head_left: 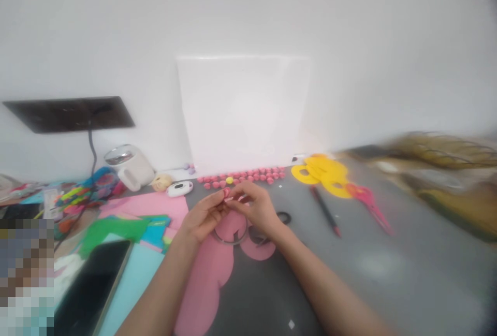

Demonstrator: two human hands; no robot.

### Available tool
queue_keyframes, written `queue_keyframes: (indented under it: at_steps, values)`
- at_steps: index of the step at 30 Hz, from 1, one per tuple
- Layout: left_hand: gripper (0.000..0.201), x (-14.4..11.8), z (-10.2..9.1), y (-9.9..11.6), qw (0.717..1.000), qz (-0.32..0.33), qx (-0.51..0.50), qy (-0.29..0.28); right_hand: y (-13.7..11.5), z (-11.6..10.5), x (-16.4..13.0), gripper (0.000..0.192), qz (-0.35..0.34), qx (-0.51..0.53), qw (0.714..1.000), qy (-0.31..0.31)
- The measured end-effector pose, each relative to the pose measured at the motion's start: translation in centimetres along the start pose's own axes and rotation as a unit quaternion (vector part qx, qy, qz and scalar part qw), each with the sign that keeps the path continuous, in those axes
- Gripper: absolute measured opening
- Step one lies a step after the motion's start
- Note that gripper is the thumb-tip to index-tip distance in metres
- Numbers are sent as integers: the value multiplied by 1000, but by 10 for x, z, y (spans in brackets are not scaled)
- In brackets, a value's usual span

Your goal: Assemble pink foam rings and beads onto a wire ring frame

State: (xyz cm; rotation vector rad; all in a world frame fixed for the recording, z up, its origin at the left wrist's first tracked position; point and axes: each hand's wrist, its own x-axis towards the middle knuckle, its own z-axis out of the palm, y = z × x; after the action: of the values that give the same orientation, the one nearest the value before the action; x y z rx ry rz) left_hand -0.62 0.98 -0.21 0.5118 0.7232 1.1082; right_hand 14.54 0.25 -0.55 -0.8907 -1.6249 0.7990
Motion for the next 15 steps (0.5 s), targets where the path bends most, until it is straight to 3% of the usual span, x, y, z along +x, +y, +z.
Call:
queue_keyframes:
  at_steps: [15]
  values:
    - [15, -1, 2, 2, 998, -31, -9, 62, 2, 2, 0, 2, -41, -27, 999, 0]
